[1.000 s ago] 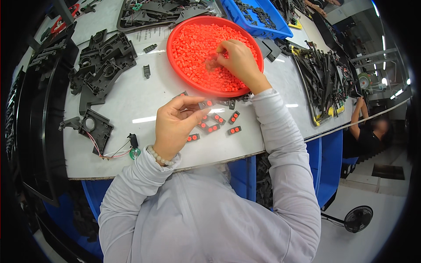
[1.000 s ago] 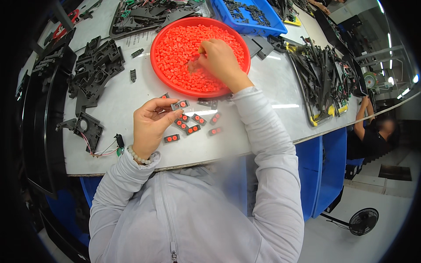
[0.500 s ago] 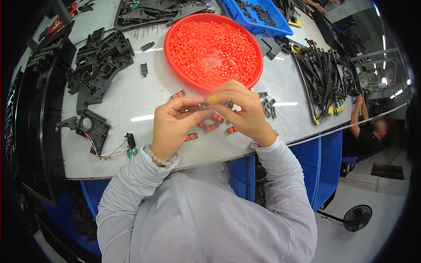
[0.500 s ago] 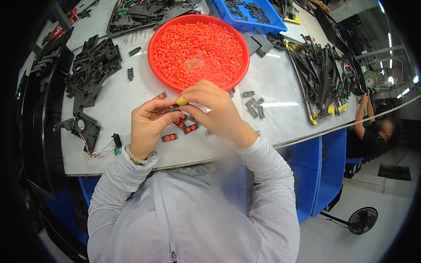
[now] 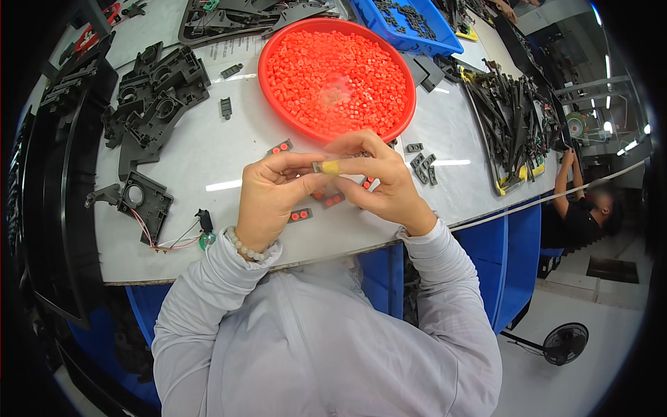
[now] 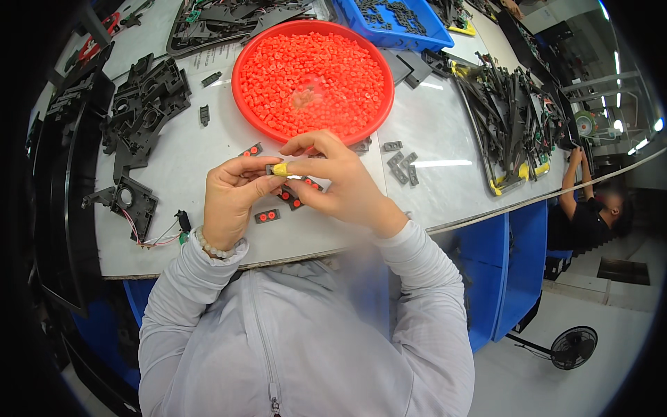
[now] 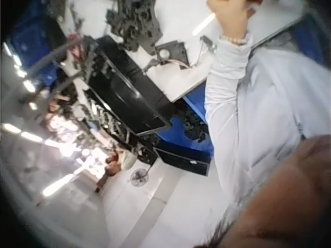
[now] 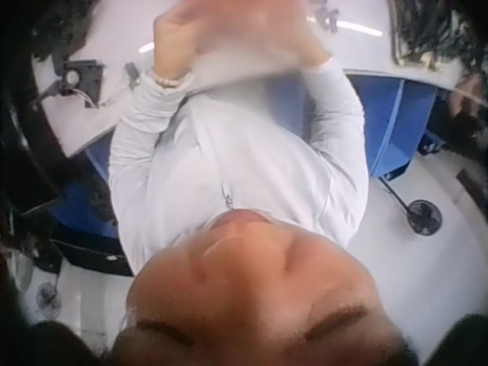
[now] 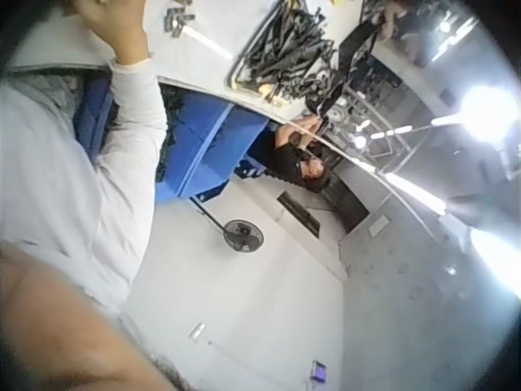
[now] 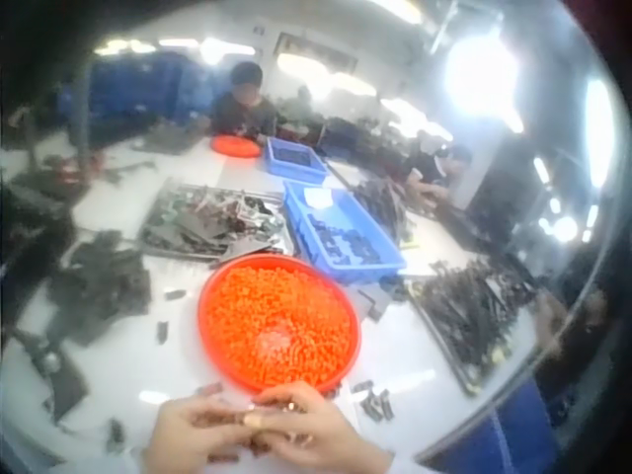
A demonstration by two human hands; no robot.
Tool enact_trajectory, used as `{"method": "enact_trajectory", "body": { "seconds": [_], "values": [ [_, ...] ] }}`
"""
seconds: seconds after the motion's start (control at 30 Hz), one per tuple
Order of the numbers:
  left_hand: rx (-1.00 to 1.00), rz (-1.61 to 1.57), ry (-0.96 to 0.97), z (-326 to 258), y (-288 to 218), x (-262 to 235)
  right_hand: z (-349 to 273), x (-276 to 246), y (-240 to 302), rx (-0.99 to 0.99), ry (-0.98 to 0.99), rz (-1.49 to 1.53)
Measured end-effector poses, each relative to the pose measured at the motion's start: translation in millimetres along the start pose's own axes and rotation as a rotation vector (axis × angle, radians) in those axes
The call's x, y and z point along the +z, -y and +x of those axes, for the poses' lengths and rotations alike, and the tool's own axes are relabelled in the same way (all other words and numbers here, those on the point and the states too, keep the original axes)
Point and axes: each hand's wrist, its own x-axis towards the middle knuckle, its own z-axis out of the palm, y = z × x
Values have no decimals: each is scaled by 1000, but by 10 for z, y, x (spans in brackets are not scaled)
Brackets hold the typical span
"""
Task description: Assembling small plastic housings with internal electronic components and wiring.
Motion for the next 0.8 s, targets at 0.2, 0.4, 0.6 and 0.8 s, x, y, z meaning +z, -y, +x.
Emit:
{"method": "enact_trajectory", "body": {
  "seconds": [0.2,0.4,0.6,0.8],
  "values": [
    [-67,40,53,21,9,15,-122,-14,5,33,-23,-95],
    [10,152,83,7,65,64,-349,-199,-14,58,-165,-254],
    [-70,230,77,7,37,95,-843,-379,-244,156,-168,-563],
    [-58,274,48,12,56,82,-777,-429,-213,165,-70,-552]
  ]
}}
